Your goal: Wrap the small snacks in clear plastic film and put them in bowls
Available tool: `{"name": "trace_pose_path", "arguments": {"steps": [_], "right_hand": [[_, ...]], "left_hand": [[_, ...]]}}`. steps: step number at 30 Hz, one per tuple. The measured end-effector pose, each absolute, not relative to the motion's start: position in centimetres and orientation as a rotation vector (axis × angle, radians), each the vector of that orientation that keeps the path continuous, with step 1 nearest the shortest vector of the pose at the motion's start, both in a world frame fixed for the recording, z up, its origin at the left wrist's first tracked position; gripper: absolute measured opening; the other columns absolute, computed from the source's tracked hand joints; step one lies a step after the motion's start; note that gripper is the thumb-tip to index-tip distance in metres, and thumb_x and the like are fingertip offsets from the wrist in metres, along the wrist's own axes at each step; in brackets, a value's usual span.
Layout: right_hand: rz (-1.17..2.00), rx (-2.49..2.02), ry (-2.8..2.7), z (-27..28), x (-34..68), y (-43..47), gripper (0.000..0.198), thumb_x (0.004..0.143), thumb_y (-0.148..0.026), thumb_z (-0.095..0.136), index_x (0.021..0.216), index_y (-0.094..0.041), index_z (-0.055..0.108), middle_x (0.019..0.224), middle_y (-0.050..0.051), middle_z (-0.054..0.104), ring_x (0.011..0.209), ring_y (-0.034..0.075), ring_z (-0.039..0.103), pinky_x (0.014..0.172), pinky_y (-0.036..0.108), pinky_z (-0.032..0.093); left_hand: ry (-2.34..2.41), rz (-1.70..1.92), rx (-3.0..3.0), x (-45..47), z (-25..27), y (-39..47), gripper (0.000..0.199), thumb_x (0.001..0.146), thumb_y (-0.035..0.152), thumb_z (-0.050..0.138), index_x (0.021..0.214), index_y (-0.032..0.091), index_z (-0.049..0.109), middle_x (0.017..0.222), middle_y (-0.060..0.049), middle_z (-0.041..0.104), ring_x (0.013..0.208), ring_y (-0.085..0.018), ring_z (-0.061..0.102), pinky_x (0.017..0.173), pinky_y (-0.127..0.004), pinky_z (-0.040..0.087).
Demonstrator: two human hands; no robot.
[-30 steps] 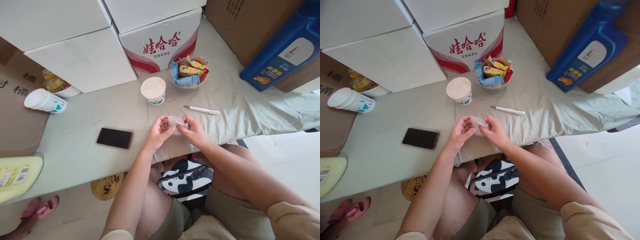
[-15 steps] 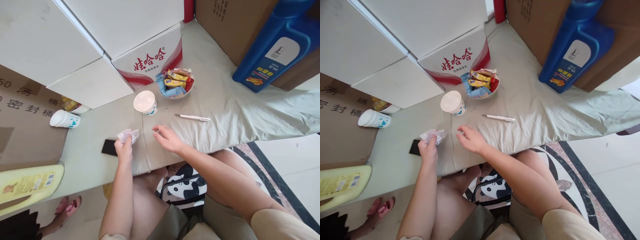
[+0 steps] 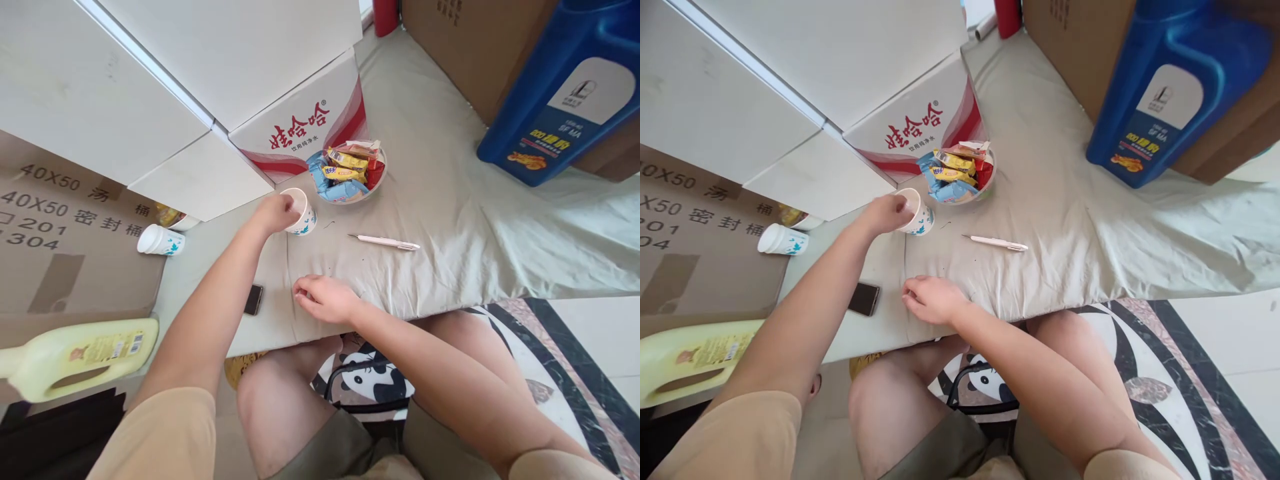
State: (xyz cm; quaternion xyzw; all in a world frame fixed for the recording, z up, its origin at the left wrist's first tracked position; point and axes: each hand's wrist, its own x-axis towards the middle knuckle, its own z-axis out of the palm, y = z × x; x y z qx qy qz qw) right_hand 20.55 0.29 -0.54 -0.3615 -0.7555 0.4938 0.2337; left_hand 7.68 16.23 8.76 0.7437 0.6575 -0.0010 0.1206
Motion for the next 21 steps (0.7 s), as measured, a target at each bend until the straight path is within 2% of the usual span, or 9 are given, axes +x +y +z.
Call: {"name": "trace_pose_path", "arguments": {"steps": [2, 4, 6, 9, 12, 14, 16, 19, 21], "right_hand": [[1.334, -1.029, -2.036, -0.2, 20.8, 0.8, 0.022, 0.097, -0.027, 0.046, 0.102, -0.021, 0.066, 0.103, 0.006, 0.07, 0.088, 0.019, 0.063, 0.072, 0.03, 0.04], [1.289, -1.13, -1.947, 0.2, 21.3, 1.4, 0.023, 0.097, -0.026, 0.044, 0.104, -0.021, 0.066, 0.103, 0.006, 0.07, 0.088, 0.019, 0.063, 0.074, 0.03, 0.041], [1.125, -1.253, -1.889, 0.5, 21.9, 2.2, 0.025, 0.096, -0.025, 0.044, 0.108, -0.021, 0.066, 0.106, 0.007, 0.07, 0.094, 0.022, 0.063, 0.079, 0.033, 0.043], [0.678, -1.429, -1.831, 0.8, 23.3, 3.4, 0.028, 0.094, -0.021, 0.046, 0.113, -0.02, 0.066, 0.122, 0.012, 0.065, 0.118, 0.028, 0.054, 0.096, 0.041, 0.039], [0.388, -1.569, -1.765, 0.3, 24.7, 4.6, 0.033, 0.094, -0.019, 0.044, 0.119, -0.02, 0.066, 0.139, 0.013, 0.056, 0.136, 0.031, 0.04, 0.11, 0.047, 0.029], [0.342, -1.642, -1.79, -0.3, 25.5, 5.1, 0.035, 0.093, -0.018, 0.045, 0.122, -0.019, 0.064, 0.142, 0.015, 0.053, 0.139, 0.032, 0.035, 0.113, 0.05, 0.025], [0.356, -1.697, -1.833, -0.9, 26.1, 5.5, 0.035, 0.091, -0.017, 0.048, 0.122, -0.017, 0.065, 0.142, 0.017, 0.051, 0.139, 0.034, 0.035, 0.112, 0.052, 0.026], [0.359, -1.683, -1.872, -1.4, 26.7, 5.8, 0.033, 0.091, -0.017, 0.047, 0.117, -0.019, 0.067, 0.137, 0.017, 0.053, 0.134, 0.033, 0.04, 0.109, 0.049, 0.031], [0.318, -1.66, -1.842, -1.4, 26.9, 6.0, 0.034, 0.091, -0.016, 0.045, 0.116, -0.019, 0.068, 0.14, 0.015, 0.052, 0.137, 0.031, 0.039, 0.113, 0.05, 0.029]], "left_hand": [[1.727, -0.181, 2.058, 7.9, 8.3, 16.4, 0.039, 0.086, 0.049, 0.044, 0.092, 0.017, 0.065, 0.089, -0.009, 0.071, 0.089, -0.026, 0.064, 0.083, -0.034, 0.05], [1.662, -0.211, 2.037, 7.8, 7.8, 16.2, 0.051, 0.09, 0.054, 0.033, 0.105, 0.017, 0.065, 0.101, -0.009, 0.073, 0.096, -0.026, 0.065, 0.089, -0.035, 0.051], [1.695, -0.315, 2.117, 7.9, 7.3, 15.8, 0.055, 0.088, 0.058, 0.037, 0.113, 0.017, 0.063, 0.109, -0.011, 0.073, 0.102, -0.027, 0.066, 0.093, -0.038, 0.051], [1.667, -0.544, 2.316, 8.3, 6.3, 15.3, 0.052, 0.082, 0.056, 0.053, 0.115, 0.017, 0.064, 0.114, -0.014, 0.072, 0.111, -0.031, 0.065, 0.098, -0.039, 0.049], [1.607, -0.559, 2.433, 8.6, 5.3, 15.1, 0.043, 0.084, 0.045, 0.054, 0.115, 0.018, 0.066, 0.117, -0.013, 0.072, 0.117, -0.03, 0.063, 0.103, -0.036, 0.048], [1.597, -0.529, 2.483, 8.5, 4.8, 15.1, 0.039, 0.086, 0.036, 0.05, 0.116, 0.016, 0.067, 0.12, -0.013, 0.069, 0.118, -0.028, 0.063, 0.104, -0.036, 0.047], [1.602, -0.487, 2.53, 8.3, 4.4, 15.1, 0.038, 0.087, 0.029, 0.047, 0.115, 0.015, 0.068, 0.123, -0.014, 0.066, 0.118, -0.026, 0.062, 0.105, -0.036, 0.047], [1.613, -0.456, 2.564, 8.2, 4.2, 14.9, 0.037, 0.087, 0.026, 0.046, 0.114, 0.014, 0.069, 0.119, -0.014, 0.063, 0.119, -0.026, 0.06, 0.105, -0.037, 0.047], [1.617, -0.461, 2.563, 8.3, 4.2, 14.5, 0.036, 0.087, 0.025, 0.048, 0.115, 0.015, 0.069, 0.117, -0.013, 0.064, 0.119, -0.027, 0.059, 0.105, -0.037, 0.047]]}}
